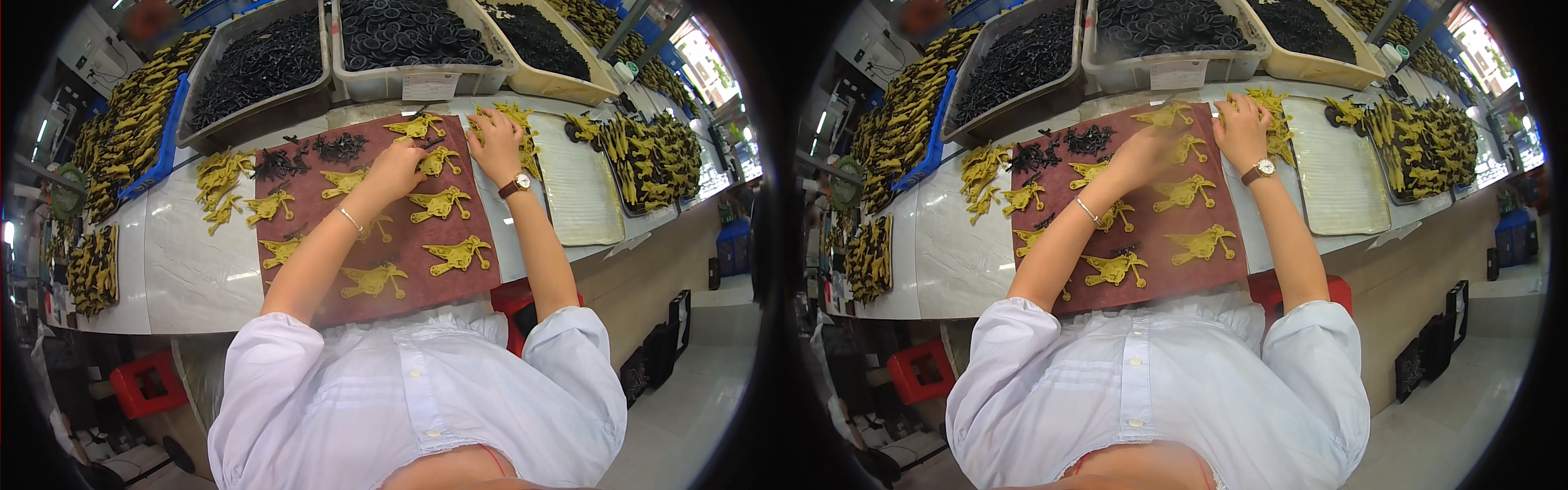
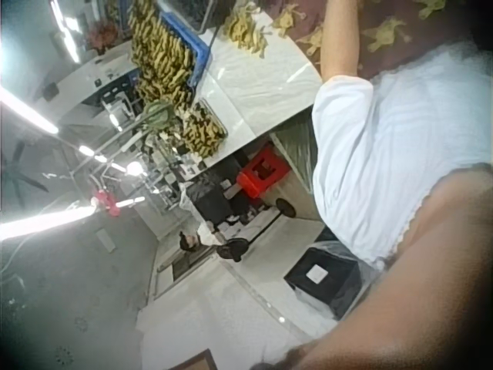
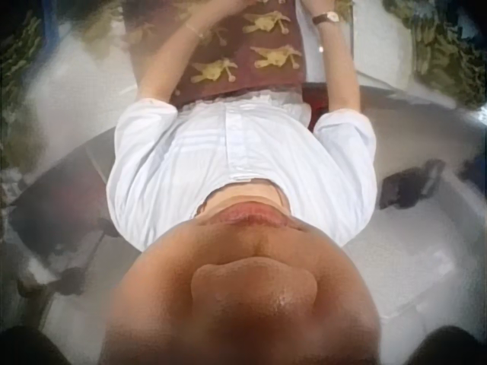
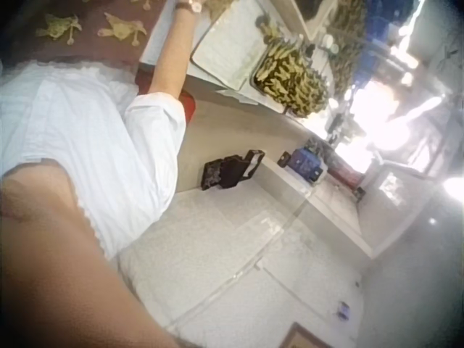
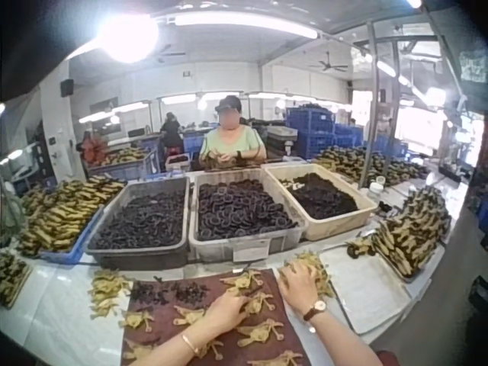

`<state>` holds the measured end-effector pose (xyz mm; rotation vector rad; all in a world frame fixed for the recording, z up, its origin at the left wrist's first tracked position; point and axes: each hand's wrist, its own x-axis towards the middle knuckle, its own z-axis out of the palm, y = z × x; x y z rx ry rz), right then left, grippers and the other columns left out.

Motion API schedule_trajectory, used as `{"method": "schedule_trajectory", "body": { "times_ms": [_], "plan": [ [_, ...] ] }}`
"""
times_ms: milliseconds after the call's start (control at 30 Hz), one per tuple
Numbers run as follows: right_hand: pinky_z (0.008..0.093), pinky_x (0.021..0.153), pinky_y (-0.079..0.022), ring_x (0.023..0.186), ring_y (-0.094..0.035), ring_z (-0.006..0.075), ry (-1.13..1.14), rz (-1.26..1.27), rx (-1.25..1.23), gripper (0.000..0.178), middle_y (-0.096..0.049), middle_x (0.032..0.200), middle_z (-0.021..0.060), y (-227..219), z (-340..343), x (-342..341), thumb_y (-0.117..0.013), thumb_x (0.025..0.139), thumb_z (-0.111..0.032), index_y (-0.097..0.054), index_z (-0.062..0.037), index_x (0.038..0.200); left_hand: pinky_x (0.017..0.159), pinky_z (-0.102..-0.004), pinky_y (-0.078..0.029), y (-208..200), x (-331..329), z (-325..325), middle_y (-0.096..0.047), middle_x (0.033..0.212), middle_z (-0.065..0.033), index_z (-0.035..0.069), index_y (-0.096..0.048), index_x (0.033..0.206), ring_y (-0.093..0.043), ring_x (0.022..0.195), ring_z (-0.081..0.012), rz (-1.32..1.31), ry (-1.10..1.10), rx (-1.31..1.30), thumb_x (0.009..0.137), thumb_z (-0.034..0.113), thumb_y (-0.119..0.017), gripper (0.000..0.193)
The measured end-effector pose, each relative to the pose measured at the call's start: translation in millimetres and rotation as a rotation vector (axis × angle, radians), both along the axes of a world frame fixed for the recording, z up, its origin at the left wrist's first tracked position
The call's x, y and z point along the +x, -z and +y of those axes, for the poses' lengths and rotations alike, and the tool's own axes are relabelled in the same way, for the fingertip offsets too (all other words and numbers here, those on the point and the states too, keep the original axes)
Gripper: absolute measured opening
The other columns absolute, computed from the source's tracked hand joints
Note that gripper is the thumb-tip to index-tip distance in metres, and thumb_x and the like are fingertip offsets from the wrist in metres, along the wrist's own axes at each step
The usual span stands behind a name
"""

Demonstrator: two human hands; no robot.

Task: The person arranges plastic toy motorcycle frames on a mat, attaches small black handlebar components to each frame by hand, and takes black toy wheels from a bin above.

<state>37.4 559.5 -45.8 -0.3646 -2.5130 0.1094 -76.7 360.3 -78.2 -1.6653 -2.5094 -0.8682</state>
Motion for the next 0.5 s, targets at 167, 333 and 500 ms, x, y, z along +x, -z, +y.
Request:
{"method": "schedule_trajectory", "body": {
  "times_ms": [167, 333, 500],
  "plan": [
    [0.0517, 0.104, -0.029, 0.126, -0.045, 0.0332, 0.256, 0.086, 0.03, 0.061, -0.049, 0.132, 0.0185, -15.5, -5.3, 27.3, -0.075, 0.076, -0.036, -0.056, -0.0171, 0.13, 0.084, -0.0423, -0.052, -13.8, 5.9, -13.0, -0.063, 0.102, -0.0125, 0.005, -0.069, 0.108, -0.062, 0.099, -0.0316, -0.054, 0.001, 0.045, 0.072, 0.013, -0.076, 0.037],
    [0.0516, 0.105, -0.03, 0.128, -0.042, 0.0374, 0.285, 0.129, -0.244, 0.071, -0.046, 0.136, 0.0212, -8.9, 22.8, 97.1, -0.077, 0.075, -0.036, -0.05, -0.0135, 0.136, 0.083, -0.0421, -0.052, -65.5, 16.7, -18.8, -0.064, 0.102, -0.0135, 0.005, -0.068, 0.107, -0.062, 0.098, -0.0318, -0.053, 0.027, -0.089, 0.072, 0.017, -0.077, 0.038],
    [0.0504, 0.105, -0.03, 0.126, -0.045, 0.036, 0.294, 0.039, -0.206, 0.058, -0.048, 0.135, 0.0195, 14.3, 19.7, 151.0, -0.074, 0.078, -0.028, -0.055, -0.0091, 0.13, 0.084, -0.0421, -0.052, -70.1, 20.8, 15.5, -0.063, 0.104, -0.0159, 0.003, -0.068, 0.106, -0.062, 0.098, -0.0318, -0.031, 0.022, -0.05, 0.072, 0.019, -0.078, 0.039]
  ]
}}
